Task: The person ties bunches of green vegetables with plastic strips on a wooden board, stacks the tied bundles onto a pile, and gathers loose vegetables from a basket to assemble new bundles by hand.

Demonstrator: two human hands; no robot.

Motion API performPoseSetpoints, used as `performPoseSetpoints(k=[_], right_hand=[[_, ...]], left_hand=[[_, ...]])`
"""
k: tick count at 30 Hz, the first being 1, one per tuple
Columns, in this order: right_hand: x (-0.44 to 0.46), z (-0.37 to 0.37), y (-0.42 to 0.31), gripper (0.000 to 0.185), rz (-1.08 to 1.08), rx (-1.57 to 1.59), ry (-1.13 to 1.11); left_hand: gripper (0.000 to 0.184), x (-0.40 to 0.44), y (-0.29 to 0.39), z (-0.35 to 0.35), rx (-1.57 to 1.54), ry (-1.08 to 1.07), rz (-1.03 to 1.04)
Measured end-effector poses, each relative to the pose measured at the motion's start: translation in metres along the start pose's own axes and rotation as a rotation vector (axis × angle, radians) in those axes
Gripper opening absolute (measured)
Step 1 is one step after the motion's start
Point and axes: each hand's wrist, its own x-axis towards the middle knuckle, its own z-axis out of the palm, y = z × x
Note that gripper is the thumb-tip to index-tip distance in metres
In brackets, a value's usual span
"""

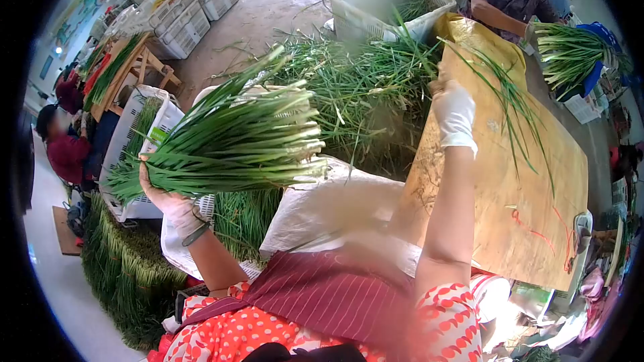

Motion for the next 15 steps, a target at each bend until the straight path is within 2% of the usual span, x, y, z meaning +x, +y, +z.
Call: performPoseSetpoints(k=[1, 2, 3, 4, 6, 7, 11, 12, 13, 15], right_hand=[[-0.002, 0.001, -0.004, 0.033, -0.152, -0.23, -0.075], [-0.007, 0.007, -0.011, 0.042, -0.288, -0.128, -0.107], [-0.008, 0.018, -0.022, 0.044, -0.322, 0.096, -0.23], [-0.015, 0.023, -0.045, 0.046, -0.228, 0.489, -0.472], [-0.029, 0.034, -0.086, 0.056, -0.19, 0.748, -0.678], [-0.037, 0.044, -0.101, 0.058, -0.065, 0.916, -0.747], [-0.042, 0.068, -0.119, 0.027, 0.165, 1.255, -0.939], [-0.044, 0.075, -0.119, 0.017, 0.173, 1.245, -0.86], [-0.044, 0.076, -0.116, 0.017, 0.174, 1.244, -0.864], [-0.045, 0.074, -0.103, 0.016, -0.052, 1.143, -0.759]], left_hand=[[0.019, 0.002, 0.002, -0.002, -0.002, -0.002, 0.002], [0.02, 0.005, 0.004, -0.007, -0.095, -0.077, -0.104], [0.02, 0.005, 0.006, -0.009, -0.188, -0.152, -0.211], [0.019, 0.003, 0.005, -0.005, -0.208, -0.193, -0.219], [0.019, -0.008, 0.004, 0.007, -0.233, -0.228, -0.236], [0.018, -0.012, 0.003, 0.012, -0.26, -0.262, -0.249], [0.017, -0.015, 0.003, 0.012, -0.154, -0.35, -0.193], [0.016, -0.018, 0.003, 0.016, -0.205, -0.32, -0.201], [0.016, -0.016, 0.005, 0.013, -0.203, -0.317, -0.199], [0.016, -0.011, 0.007, 0.007, -0.24, -0.353, -0.22]])
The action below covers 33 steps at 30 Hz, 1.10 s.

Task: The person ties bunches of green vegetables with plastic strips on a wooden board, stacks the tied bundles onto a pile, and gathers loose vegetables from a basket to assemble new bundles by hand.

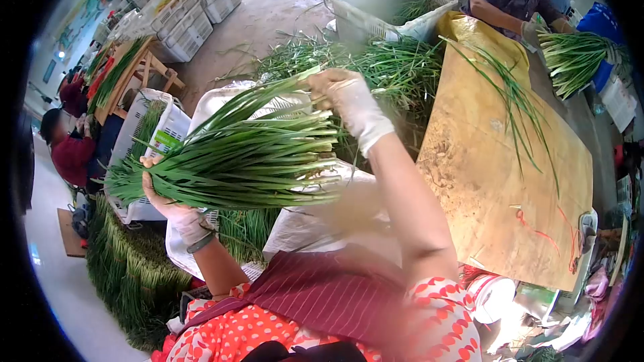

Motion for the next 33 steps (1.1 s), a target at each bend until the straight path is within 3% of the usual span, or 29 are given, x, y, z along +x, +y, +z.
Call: performPoseSetpoints(k=[1, 2, 3, 5, 6, 8, 10, 12, 13, 14, 16, 17, 19, 23, 24, 25, 26, 28, 29, 30, 32, 33], right_hand=[[-0.009, -0.003, -0.011, 0.01, -0.008, -0.026, 0.066], [-0.018, -0.025, -0.02, 0.01, 0.004, 0.073, 0.194], [-0.019, -0.047, -0.022, 0.011, -0.004, 0.179, 0.185], [-0.008, -0.097, -0.009, 0.016, -0.155, 0.419, 0.385], [-0.01, -0.105, -0.015, 0.026, -0.162, 0.14, 0.497], [-0.001, -0.12, 0.002, 0.032, -0.401, -0.491, 0.624], [-0.012, -0.082, -0.015, 0.03, -0.311, -0.709, 0.35], [-0.018, -0.041, -0.024, 0.028, -0.043, -0.55, -0.01], [-0.015, -0.029, -0.018, 0.031, -0.192, -0.746, -0.141], [-0.012, -0.017, -0.008, 0.032, -0.139, -0.653, -0.17], [-0.006, -0.006, 0.004, 0.031, -0.087, -0.287, -0.46], [-0.003, -0.008, 0.011, 0.031, -0.089, -0.283, -0.465], [0.004, -0.015, 0.015, 0.038, 0.16, -0.272, -0.609], [-0.019, -0.024, -0.001, 0.018, 0.044, -0.447, -0.27], [-0.022, -0.041, -0.005, 0.019, -0.104, -0.673, -0.211], [-0.029, -0.052, -0.018, 0.02, 0.093, -0.564, -0.093], [-0.025, -0.083, -0.006, 0.019, -0.088, -0.505, -0.059], [-0.021, -0.136, 0.007, 0.021, 0.105, -0.97, 0.45], [-0.02, -0.152, 0.008, 0.025, 0.217, -1.104, 0.567], [-0.018, -0.146, 0.001, 0.025, 0.21, -1.11, 0.566], [-0.017, -0.111, -0.019, 0.031, -0.335, -1.248, 0.472], [-0.013, -0.086, -0.031, 0.033, -0.322, -1.006, 0.281]], left_hand=[[0.016, -0.001, -0.001, 0.002, 0.001, 0.003, -0.004], [0.016, -0.003, -0.003, 0.007, 0.1, 0.125, 0.121], [0.016, -0.004, -0.004, 0.009, 0.2, 0.244, 0.245], [0.017, -0.001, 0.006, -0.002, 0.083, 0.152, 0.163], [0.019, -0.001, 0.01, -0.006, -0.032, 0.056, 0.073], [0.02, -0.001, 0.01, -0.006, -0.035, 0.052, 0.08], [0.022, -0.001, 0.008, -0.004, -0.04, 0.047, 0.081], [0.025, -0.001, 0.004, 0.001, -0.051, 0.058, 0.075], [0.025, -0.001, 0.003, 0.001, -0.05, 0.056, 0.073], [0.024, -0.001, 0.002, -0.001, -0.047, 0.053, 0.066], [0.024, -0.001, 0.004, 0.0, -0.039, 0.048, 0.064], [0.023, -0.002, 0.004, 0.002, -0.006, 0.047, 0.081], [0.023, -0.003, 0.004, 0.006, 0.064, 0.047, 0.148], [0.024, -0.006, 0.003, 0.013, 0.012, 0.036, 0.099], [0.024, -0.005, 0.002, 0.012, 0.019, 0.04, 0.119], [0.024, -0.004, 0.002, 0.011, 0.025, 0.045, 0.14], [0.024, -0.004, 0.003, 0.01, 0.021, 0.048, 0.142], [0.024, -0.003, 0.004, 0.008, 0.076, 0.035, 0.164], [0.025, -0.003, 0.004, 0.01, 0.064, 0.045, 0.169], [0.025, -0.002, 0.004, 0.009, 0.058, 0.046, 0.175], [0.026, 0.0, 0.005, 0.006, -0.027, 0.017, 0.106], [0.026, -0.001, 0.003, 0.008, -0.027, 0.017, 0.103]])
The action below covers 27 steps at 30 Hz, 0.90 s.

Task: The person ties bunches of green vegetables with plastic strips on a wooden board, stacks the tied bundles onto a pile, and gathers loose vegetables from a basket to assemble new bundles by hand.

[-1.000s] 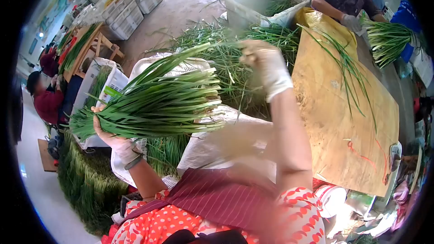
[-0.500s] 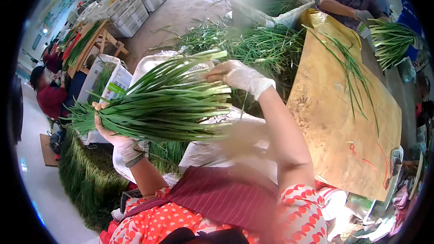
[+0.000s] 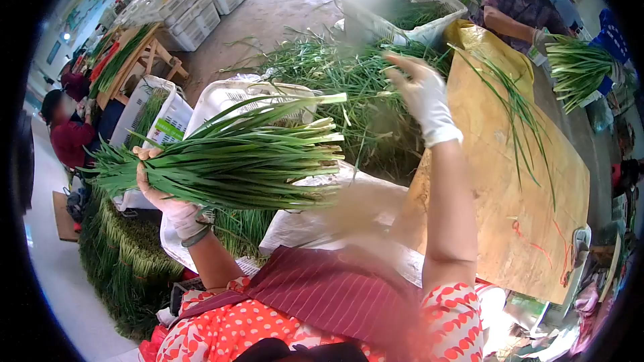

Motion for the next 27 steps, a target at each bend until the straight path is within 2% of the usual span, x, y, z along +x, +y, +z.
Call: performPoseSetpoints(k=[1, 3, 5, 8, 9, 11, 13, 15, 17, 18, 19, 21, 22, 23, 25, 26, 27], right_hand=[[0.005, 0.007, -0.03, 0.035, -0.023, 0.273, -0.135], [0.012, 0.018, -0.081, 0.035, -0.092, 0.369, -0.432], [0.025, 0.035, -0.106, 0.032, -0.063, 0.26, -0.688], [0.039, 0.046, -0.121, 0.027, -0.085, 0.308, -0.79], [0.04, 0.046, -0.128, 0.027, -0.083, 0.311, -0.792], [0.039, 0.042, -0.145, 0.022, -0.211, 0.32, -0.62], [0.039, 0.033, -0.156, 0.018, -0.272, 0.417, -0.571], [0.04, 0.022, -0.163, 0.017, -0.382, 0.788, -0.387], [0.04, -0.002, -0.164, 0.016, -0.457, 0.878, -0.327], [0.046, -0.009, -0.158, 0.018, -0.613, 0.641, -0.153], [0.043, -0.013, -0.15, 0.018, -0.611, 0.639, -0.153], [0.036, -0.019, -0.137, 0.015, -0.263, 0.723, -0.1], [0.035, -0.027, -0.14, 0.016, -0.25, 0.487, -0.172], [0.033, -0.026, -0.134, 0.016, -0.249, 0.485, -0.172], [0.026, -0.012, -0.112, 0.017, -0.171, 0.684, -0.22], [0.023, -0.007, -0.105, 0.02, -0.055, 0.733, -0.151], [0.02, -0.004, -0.096, 0.021, -0.005, 0.975, -0.117]], left_hand=[[0.025, -0.001, -0.002, 0.003, -0.009, -0.016, -0.025], [0.025, -0.002, -0.006, 0.008, -0.013, -0.035, -0.056], [0.025, -0.002, -0.006, 0.01, -0.019, -0.064, -0.076], [0.024, -0.003, -0.005, 0.012, -0.031, -0.059, -0.06], [0.024, -0.005, -0.006, 0.014, -0.029, -0.056, -0.062], [0.024, -0.007, -0.007, 0.02, -0.057, -0.042, -0.066], [0.023, -0.006, -0.007, 0.018, -0.049, -0.045, -0.077], [0.023, -0.008, -0.008, 0.017, -0.038, -0.041, -0.084], [0.022, -0.011, -0.011, 0.02, 0.018, -0.035, -0.043], [0.022, -0.011, -0.011, 0.018, 0.017, -0.032, -0.046], [0.02, -0.01, -0.009, 0.015, 0.03, -0.054, -0.044], [0.019, -0.009, -0.005, 0.01, 0.04, -0.075, -0.04], [0.019, -0.008, -0.003, 0.009, -0.063, -0.091, -0.096], [0.019, -0.009, -0.002, 0.008, -0.165, -0.109, -0.151], [0.02, -0.011, 0.002, 0.005, -0.069, -0.061, -0.119], [0.021, -0.012, 0.003, 0.002, 0.029, -0.012, -0.084], [0.026, -0.007, 0.004, -0.005, -0.079, -0.138, -0.141]])
